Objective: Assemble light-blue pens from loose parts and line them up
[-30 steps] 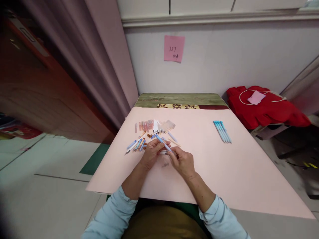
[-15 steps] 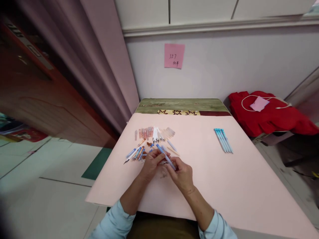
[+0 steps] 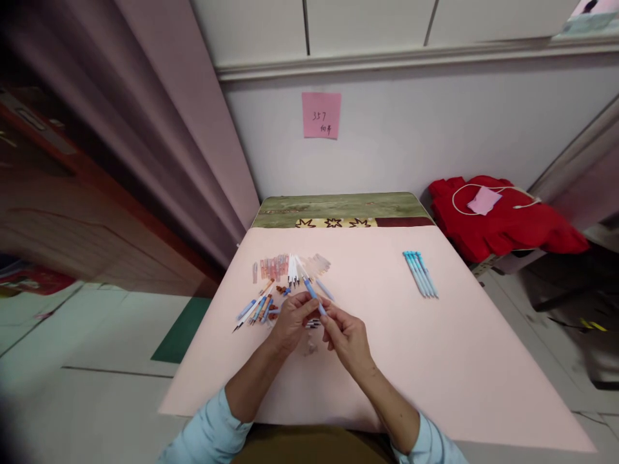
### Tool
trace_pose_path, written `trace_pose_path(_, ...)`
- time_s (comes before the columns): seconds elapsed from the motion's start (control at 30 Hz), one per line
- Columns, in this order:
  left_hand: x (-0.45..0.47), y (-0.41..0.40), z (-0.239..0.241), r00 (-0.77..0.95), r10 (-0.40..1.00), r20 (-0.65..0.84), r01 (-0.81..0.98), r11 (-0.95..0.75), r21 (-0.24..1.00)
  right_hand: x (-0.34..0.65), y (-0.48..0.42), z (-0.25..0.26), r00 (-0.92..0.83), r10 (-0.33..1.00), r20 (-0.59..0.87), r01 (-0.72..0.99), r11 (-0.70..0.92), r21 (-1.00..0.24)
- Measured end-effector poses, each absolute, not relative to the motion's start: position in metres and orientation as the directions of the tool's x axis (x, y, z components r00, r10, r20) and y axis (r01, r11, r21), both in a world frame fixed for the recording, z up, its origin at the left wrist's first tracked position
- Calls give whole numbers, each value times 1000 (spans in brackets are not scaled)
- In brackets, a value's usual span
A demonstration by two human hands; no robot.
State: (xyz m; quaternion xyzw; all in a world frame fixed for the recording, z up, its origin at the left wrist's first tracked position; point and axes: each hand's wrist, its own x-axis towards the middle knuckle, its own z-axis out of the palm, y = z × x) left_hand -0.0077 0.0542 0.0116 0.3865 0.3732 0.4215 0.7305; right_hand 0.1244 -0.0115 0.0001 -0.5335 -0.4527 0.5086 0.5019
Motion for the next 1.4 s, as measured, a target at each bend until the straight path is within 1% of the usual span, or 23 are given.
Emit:
trace_pose_path(0.07,-8,51,12,370,905,-211,-338,343,876,123,-12,1,46,989,-139,-101,-134,-986)
trace_pose_path(0.17,-7,47,13,367,904,-220,-330,348,877,123,-13,0,9,984,-180,-158,-176,-972)
trace_pose_path(0.23,-7,46,14,348,905,-245,-297,354,887,125,-13,-2,-12,981,-193,-158,-192,-969)
trace_pose_path(0.33,-14,50,18,306,907,-290,-197,359,912,132,-13,-8,-4,981,-193,-86,-192,-978)
trace_pose_path(0.4,-27,58,21,211,937,-279,-152,313,937,139,-12,-13,59,985,-159,-13,-159,-987)
trace_pose_path(0.47,-46,67,25,55,976,-209,-146,215,966,147,-10,-21,148,983,-110,62,-120,-991)
trace_pose_path(0.57,-79,77,27,-164,973,-165,-128,145,981,153,-6,-33,276,960,-52,140,-93,-986)
trace_pose_path(0.63,-98,79,24,-247,962,-121,-96,100,990,154,-3,-40,358,934,-10,169,-76,-983)
trace_pose_path(0.7,-114,77,18,-297,951,-90,-44,80,996,153,0,-46,413,910,41,199,-46,-979)
trace_pose_path(0.77,-126,73,9,-323,945,-56,23,68,997,151,1,-50,433,898,80,224,-21,-974)
trace_pose_path(0.9,-144,67,-7,-312,950,18,210,51,976,150,-1,-52,427,897,118,260,3,-966)
trace_pose_path(0.97,-145,65,-9,-283,956,71,357,37,933,150,-3,-52,417,901,123,275,4,-961)
trace_pose_path(1.03,-140,64,-7,-197,970,145,533,-18,846,151,-4,-53,403,906,126,293,3,-956)
trace_pose_path(1.1,-129,65,-3,-60,980,192,691,-98,716,151,-4,-53,386,912,138,317,10,-948)
trace_pose_path(1.17,-115,67,2,59,981,187,808,-157,568,151,-4,-55,370,916,157,341,24,-940)
trace_pose_path(1.27,-96,71,6,154,979,137,905,-195,377,152,-5,-56,350,918,187,373,46,-927)
trace_pose_path(1.4,-79,77,9,192,979,66,951,-202,234,152,-5,-56,316,926,207,410,64,-910)
